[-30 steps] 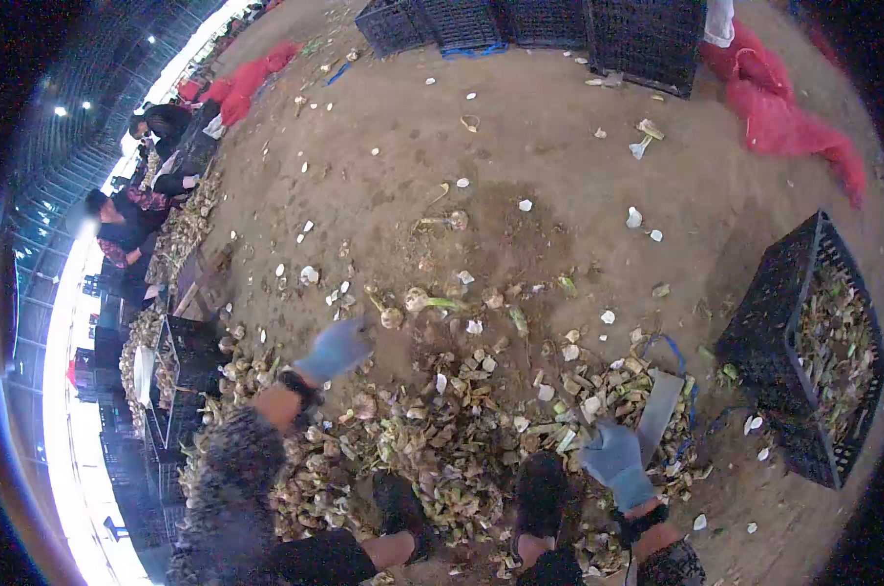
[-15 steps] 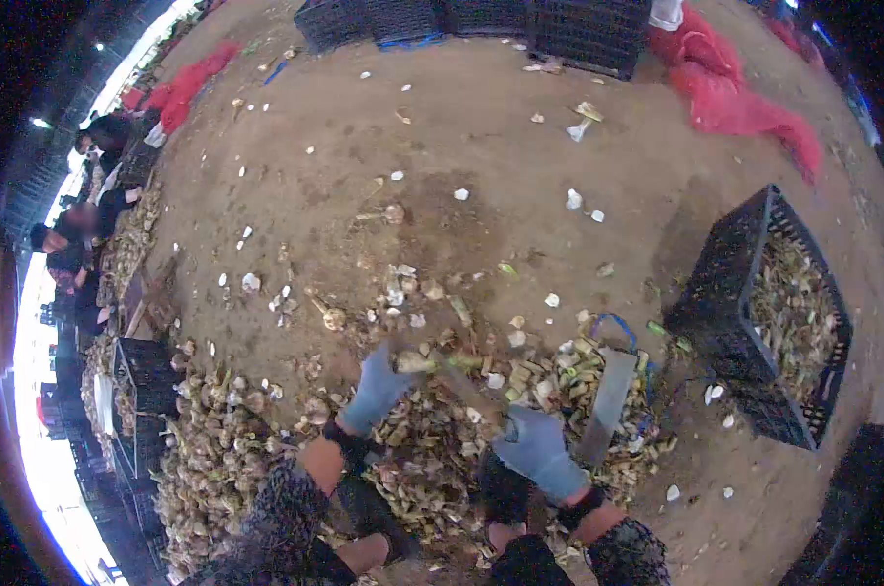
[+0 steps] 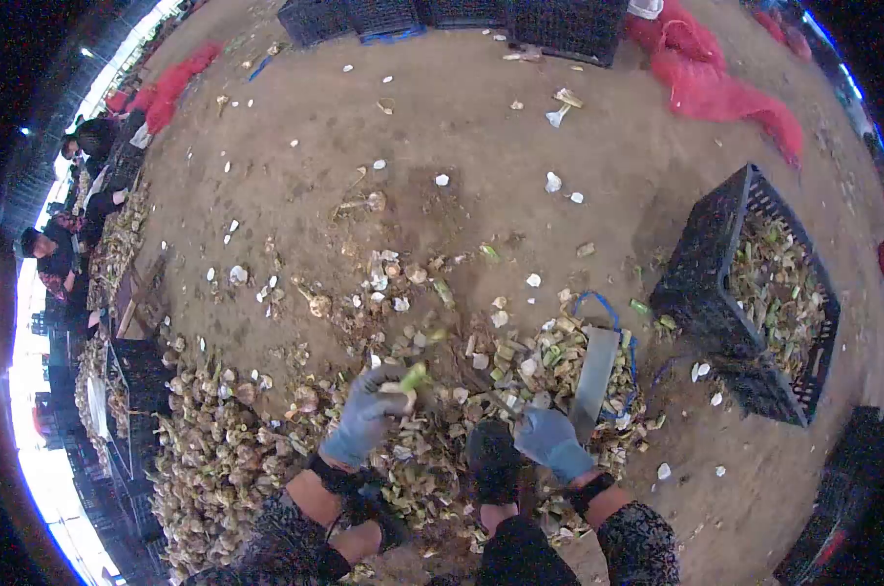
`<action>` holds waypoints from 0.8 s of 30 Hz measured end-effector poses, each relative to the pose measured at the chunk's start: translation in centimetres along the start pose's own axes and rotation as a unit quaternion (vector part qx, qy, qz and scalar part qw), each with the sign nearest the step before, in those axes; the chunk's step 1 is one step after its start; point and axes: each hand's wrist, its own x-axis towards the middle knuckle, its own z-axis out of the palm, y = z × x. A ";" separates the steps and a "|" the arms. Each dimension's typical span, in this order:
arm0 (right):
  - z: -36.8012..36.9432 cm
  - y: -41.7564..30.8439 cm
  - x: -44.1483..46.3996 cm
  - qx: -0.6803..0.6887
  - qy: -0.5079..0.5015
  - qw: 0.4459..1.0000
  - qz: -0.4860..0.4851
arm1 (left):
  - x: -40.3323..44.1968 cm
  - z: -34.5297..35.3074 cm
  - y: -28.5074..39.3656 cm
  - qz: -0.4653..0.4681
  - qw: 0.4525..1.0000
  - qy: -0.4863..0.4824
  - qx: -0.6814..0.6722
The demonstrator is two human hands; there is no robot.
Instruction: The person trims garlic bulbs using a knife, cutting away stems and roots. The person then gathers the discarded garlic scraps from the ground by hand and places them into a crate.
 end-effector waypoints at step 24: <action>-0.7 -4.0 -1.2 0.446 0.094 0.890 -0.027 | -0.3 7.3 -0.5 0.101 0.937 -0.029 0.333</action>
